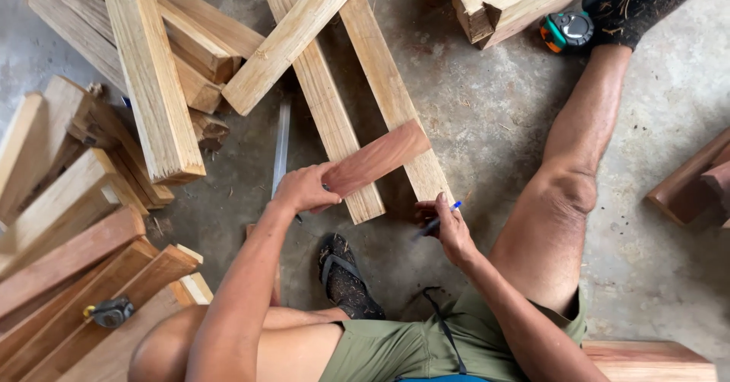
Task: Measuring and marking pieces of lumber for furniture construction.
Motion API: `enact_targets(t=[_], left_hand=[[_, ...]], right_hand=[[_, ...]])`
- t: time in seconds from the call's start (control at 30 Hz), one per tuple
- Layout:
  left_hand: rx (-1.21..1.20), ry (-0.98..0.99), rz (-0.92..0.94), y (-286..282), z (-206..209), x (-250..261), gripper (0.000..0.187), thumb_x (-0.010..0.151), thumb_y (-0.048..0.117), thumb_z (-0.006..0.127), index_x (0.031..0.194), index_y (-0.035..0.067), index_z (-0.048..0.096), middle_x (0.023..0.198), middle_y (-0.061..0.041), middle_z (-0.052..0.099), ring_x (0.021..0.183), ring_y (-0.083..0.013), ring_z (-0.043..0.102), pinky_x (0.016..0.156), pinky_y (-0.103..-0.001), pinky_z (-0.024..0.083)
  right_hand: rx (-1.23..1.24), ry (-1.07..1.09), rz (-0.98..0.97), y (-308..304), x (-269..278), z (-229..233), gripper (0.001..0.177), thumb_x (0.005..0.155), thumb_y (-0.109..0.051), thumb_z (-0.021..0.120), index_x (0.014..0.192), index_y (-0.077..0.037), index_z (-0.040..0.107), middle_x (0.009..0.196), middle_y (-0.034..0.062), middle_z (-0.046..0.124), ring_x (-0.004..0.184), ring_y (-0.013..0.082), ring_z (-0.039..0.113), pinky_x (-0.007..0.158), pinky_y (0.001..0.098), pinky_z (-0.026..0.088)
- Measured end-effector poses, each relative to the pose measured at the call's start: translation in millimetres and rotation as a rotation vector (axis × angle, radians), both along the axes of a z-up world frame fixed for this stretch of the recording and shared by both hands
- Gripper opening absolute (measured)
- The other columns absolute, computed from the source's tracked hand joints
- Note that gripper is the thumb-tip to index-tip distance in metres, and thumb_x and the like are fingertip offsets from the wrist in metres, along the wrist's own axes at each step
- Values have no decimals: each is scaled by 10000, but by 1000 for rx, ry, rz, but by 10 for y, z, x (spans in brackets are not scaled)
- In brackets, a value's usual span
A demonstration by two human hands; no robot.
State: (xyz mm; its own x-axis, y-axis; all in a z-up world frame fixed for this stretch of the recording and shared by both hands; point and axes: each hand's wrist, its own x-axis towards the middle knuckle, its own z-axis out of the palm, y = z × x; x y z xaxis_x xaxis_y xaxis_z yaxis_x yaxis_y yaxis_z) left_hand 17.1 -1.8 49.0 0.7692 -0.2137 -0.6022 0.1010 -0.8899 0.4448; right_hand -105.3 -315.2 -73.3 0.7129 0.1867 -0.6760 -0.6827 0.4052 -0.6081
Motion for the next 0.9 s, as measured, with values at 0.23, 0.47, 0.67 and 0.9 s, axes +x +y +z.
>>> enact_targets(t=[0.23, 0.47, 0.67, 0.9], left_hand=[[306, -362, -169, -10, -486, -203, 830, 711, 463, 789, 1468, 285, 497, 1353, -32, 657, 958, -392, 727, 844, -508, 594], [223, -368, -125, -30, -346, -209, 1004, 601, 622, 889, 1440, 250, 482, 1318, -90, 626, 1015, -394, 705, 865, -516, 575], [-6, -535, 24, 121, -226, -113, 671, 765, 642, 760, 1203, 139, 695, 1099, -109, 732, 935, -366, 723, 814, -495, 578], [-426, -545, 335, -200, 433, 163, 598, 934, 689, 655, 823, 105, 713, 671, -20, 593, 665, -141, 571, 661, -373, 475]], right_hand=[[-460, -383, 144, 136, 196, 524, 530, 1064, -435, 475, 1031, 8, 764, 649, 38, 596, 572, 122, 548, 532, 277, 434], [-770, -820, 266, 505, 651, 914, 233, 963, -145, 697, 1143, -5, 744, 759, 125, 687, 654, 127, 626, 597, 312, 516], [-865, -1058, 276, 596, 862, 585, 217, 969, -169, 707, 1128, -23, 728, 885, 167, 727, 735, 159, 690, 647, 332, 543], [-829, -698, 348, 408, 670, 783, 307, 1016, -295, 661, 956, -5, 743, 674, 108, 645, 626, 163, 594, 578, 350, 494]])
